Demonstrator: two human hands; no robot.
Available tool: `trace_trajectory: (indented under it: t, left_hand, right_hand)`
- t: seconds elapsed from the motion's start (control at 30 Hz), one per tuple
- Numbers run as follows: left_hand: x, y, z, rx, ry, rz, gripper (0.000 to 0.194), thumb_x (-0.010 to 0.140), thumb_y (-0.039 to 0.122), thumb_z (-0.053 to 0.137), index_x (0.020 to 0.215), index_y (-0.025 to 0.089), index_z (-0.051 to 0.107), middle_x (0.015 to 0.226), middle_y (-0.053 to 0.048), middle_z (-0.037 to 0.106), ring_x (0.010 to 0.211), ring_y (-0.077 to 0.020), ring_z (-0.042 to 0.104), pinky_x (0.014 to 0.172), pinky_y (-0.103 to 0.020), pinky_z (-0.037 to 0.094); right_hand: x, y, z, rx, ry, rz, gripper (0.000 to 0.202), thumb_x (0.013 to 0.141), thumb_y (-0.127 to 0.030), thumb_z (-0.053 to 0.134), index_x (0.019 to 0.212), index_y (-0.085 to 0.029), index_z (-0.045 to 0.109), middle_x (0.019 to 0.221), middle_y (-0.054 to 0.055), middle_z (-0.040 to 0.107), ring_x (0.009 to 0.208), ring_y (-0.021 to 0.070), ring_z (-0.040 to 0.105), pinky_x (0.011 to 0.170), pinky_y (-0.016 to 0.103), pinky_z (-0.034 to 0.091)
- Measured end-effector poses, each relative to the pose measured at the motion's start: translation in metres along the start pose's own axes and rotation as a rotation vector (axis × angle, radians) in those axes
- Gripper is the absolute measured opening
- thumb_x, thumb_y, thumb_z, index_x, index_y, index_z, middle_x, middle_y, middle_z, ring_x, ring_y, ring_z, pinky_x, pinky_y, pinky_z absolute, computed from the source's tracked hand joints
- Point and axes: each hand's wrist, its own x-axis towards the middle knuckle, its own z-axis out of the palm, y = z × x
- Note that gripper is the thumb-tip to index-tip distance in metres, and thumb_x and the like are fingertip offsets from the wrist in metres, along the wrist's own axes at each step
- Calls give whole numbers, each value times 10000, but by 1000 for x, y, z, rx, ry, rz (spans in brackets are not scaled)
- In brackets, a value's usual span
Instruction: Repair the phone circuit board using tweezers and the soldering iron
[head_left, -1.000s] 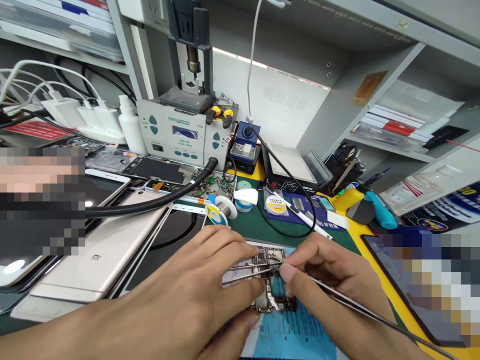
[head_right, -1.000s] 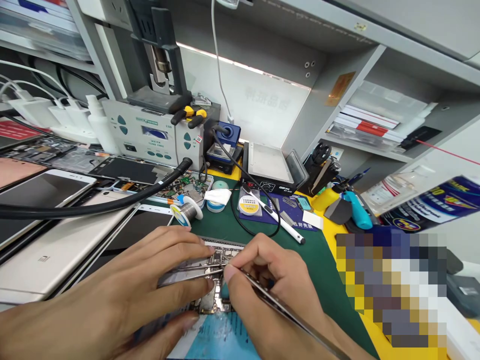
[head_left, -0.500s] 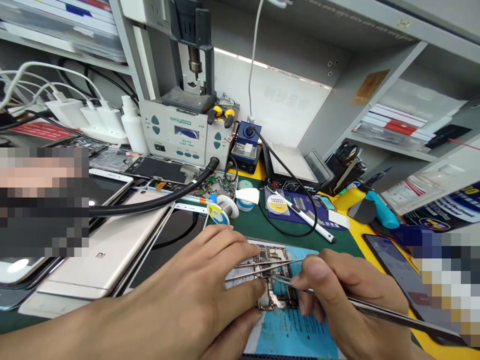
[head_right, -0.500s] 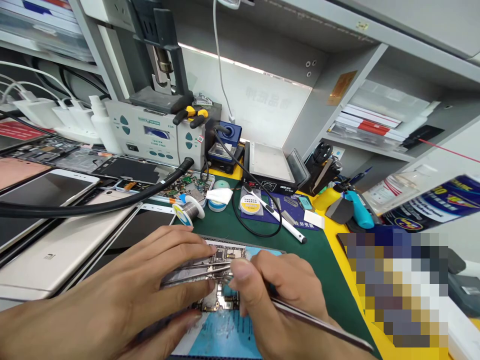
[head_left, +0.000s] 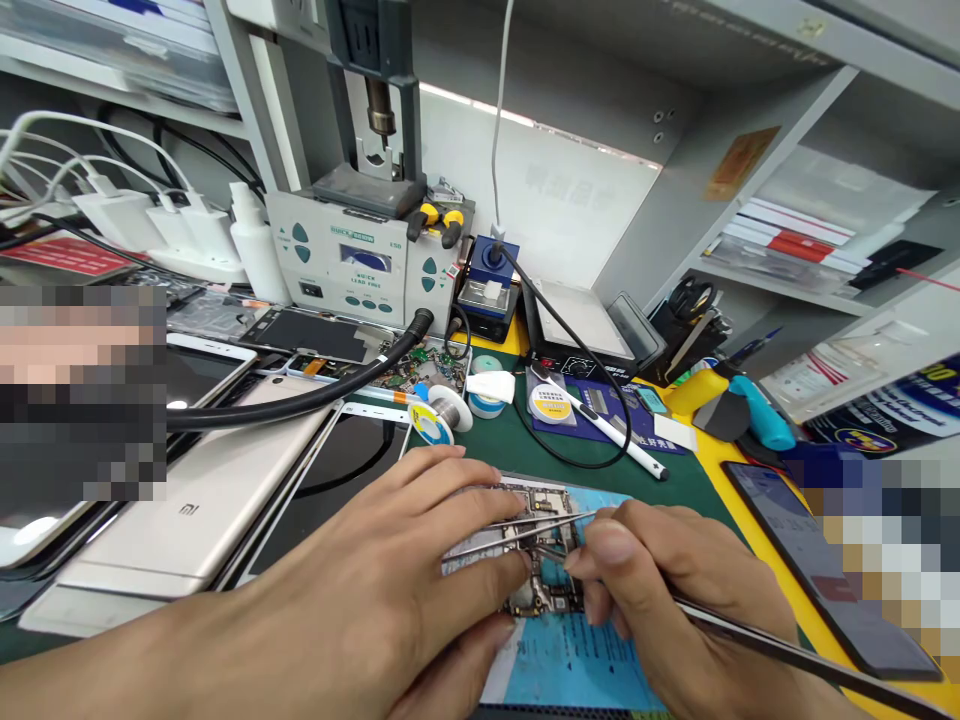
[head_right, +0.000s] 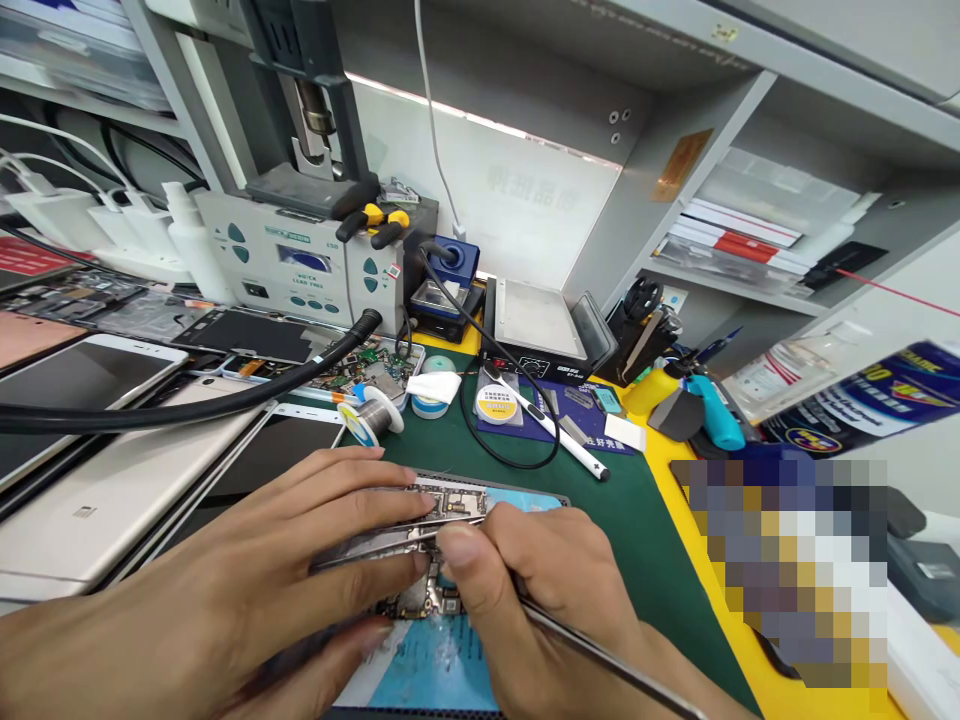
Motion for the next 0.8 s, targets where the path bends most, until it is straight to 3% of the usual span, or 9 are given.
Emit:
trace_trajectory:
  t: [0.27, 0.53, 0.8]
  left_hand:
    - [1, -2, 1, 40, 28, 42, 254, 1046, 159, 522, 1240, 176, 685, 1248, -63, 720, 1204, -228, 634, 1223, -407, 447]
    - [-1, -1, 2, 71, 45, 36, 195, 1063, 177, 497, 1040, 161, 690, 1120, -69, 724, 1116, -235, 651, 1138, -395, 493]
    - [1, -1, 1, 76, 14, 47, 202, 1074, 204, 489, 1012, 162, 676, 1094, -77, 719, 1128, -263, 646, 1144, -446, 505]
  right_hand:
    - [0, 0, -3, 21, 37, -31, 556, 1130, -342, 441, 632, -223, 657, 470, -10, 586, 394, 123, 566, 443, 251, 451]
    - [2, -5, 4, 190, 176, 24, 497, 1139, -382, 453, 708, -244, 657, 468, -46, 601, 371, 107, 559, 487, 257, 475]
    - [-4, -3, 4, 54, 102, 2, 585, 1151, -387, 380, 655, -225, 645, 478, -10, 555, 407, 125, 547, 490, 286, 431]
